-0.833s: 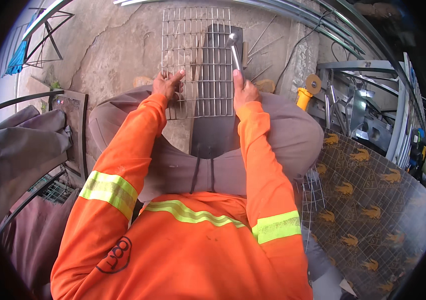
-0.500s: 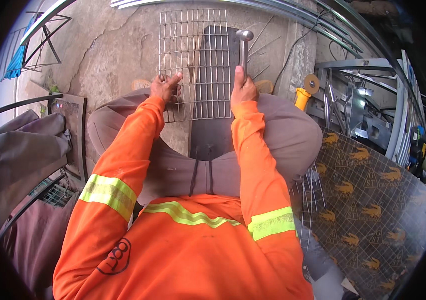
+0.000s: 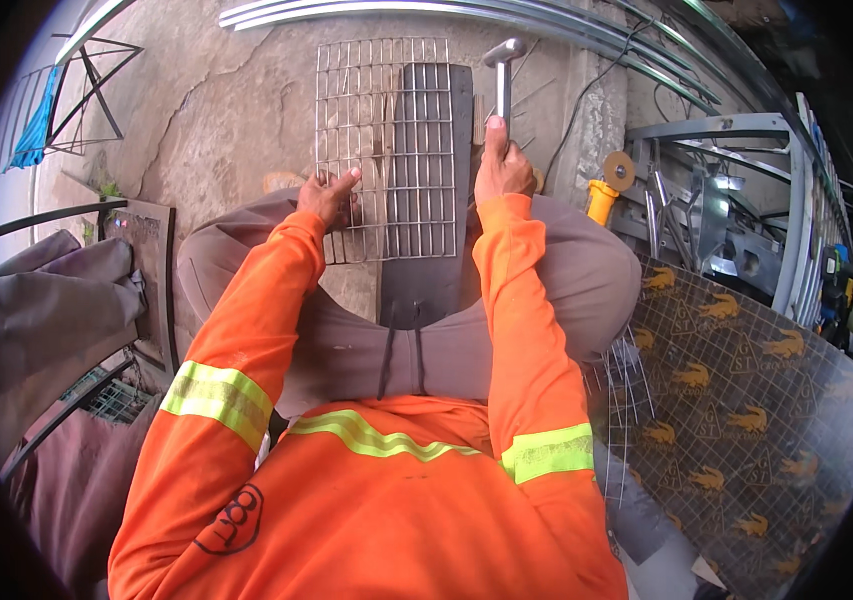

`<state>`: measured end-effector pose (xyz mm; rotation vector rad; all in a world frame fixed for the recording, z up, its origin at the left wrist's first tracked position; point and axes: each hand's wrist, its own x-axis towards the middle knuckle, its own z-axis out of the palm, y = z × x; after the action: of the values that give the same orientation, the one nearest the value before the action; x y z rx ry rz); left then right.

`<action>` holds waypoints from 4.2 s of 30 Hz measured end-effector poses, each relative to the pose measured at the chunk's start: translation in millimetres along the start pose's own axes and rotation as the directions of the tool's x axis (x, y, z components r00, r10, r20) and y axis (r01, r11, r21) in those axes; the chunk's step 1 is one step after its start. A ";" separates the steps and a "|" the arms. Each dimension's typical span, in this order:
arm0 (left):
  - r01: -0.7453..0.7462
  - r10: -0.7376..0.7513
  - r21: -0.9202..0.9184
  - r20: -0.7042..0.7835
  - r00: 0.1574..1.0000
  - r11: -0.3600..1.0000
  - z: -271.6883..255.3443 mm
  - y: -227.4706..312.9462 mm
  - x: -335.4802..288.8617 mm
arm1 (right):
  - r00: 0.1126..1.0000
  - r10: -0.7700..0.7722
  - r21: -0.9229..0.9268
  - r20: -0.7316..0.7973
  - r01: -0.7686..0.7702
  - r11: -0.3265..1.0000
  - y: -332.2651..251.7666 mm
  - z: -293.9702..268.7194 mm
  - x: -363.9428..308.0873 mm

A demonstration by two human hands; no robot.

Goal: Cutting a metal grid piece using an angle grinder and then straightening it with a hammer.

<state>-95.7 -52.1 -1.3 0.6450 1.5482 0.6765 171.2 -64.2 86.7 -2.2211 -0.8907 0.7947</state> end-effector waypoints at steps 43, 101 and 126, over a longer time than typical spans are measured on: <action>0.134 -0.140 0.072 0.087 0.986 0.988 -5.5 -14.8 -28.5 | 0.999 0.013 -0.251 0.052 0.000 0.968 -2.5 12.5 -9.5; 0.357 -0.366 0.086 0.132 0.921 0.930 -17.5 -15.8 -33.7 | 0.993 -0.064 -0.121 0.104 0.076 0.990 19.0 30.9 13.9; 0.271 0.016 -0.389 0.595 0.803 0.880 -40.7 187.0 -99.0 | 0.920 0.226 0.593 0.319 -0.380 0.710 15.3 -108.1 -86.9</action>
<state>-126.0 -2.2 206.1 0.3274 0.7987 0.6288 202.0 -171.7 170.2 -1.6756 -0.2481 1.3059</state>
